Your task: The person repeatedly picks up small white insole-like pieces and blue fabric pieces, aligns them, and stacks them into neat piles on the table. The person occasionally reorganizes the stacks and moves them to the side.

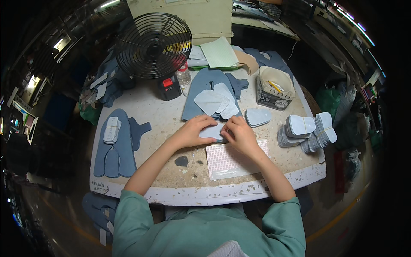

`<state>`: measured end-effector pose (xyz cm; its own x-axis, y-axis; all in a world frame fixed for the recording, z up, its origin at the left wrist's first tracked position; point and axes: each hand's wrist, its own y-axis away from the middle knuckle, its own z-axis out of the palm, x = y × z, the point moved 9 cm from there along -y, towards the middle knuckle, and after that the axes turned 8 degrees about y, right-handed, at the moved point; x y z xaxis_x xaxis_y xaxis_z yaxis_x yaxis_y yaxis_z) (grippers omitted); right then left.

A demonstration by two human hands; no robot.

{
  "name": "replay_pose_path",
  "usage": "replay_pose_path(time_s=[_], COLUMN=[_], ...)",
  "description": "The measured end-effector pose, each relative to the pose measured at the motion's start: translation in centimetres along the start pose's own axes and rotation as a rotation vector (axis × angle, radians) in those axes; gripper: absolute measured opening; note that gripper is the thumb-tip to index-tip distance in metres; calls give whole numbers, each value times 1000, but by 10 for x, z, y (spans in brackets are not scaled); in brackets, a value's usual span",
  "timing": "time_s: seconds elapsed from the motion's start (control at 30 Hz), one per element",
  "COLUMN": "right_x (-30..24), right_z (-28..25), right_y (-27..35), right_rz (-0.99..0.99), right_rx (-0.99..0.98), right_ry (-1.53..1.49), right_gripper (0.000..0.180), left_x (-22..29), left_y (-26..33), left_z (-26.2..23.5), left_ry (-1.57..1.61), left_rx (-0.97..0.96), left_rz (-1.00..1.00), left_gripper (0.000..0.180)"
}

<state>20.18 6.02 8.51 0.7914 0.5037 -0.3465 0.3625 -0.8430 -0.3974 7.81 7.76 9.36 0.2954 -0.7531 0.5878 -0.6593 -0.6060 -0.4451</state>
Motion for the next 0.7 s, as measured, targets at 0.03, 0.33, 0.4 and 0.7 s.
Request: replay_pose_path(time_s=[0.03,0.33,0.4,0.7], right_x=[-4,21,21,6], right_z=[2,-14,-11,-5], right_y=[1,-3,-3,-1], right_rz=[-18,116,107,48], right_rx=[20,153,105,136], right_ry=[38,100,2,127], right_gripper=[9,9,7,9], left_x=[-3,-22,-15,-18], left_y=[1,5,1,5], left_z=[2,6,1,9], left_ry=[26,152,94,138], left_rx=[-11,-90,-8,-123], left_rz=[-13,-246,-156,-201], left_gripper=[39,40,39,38])
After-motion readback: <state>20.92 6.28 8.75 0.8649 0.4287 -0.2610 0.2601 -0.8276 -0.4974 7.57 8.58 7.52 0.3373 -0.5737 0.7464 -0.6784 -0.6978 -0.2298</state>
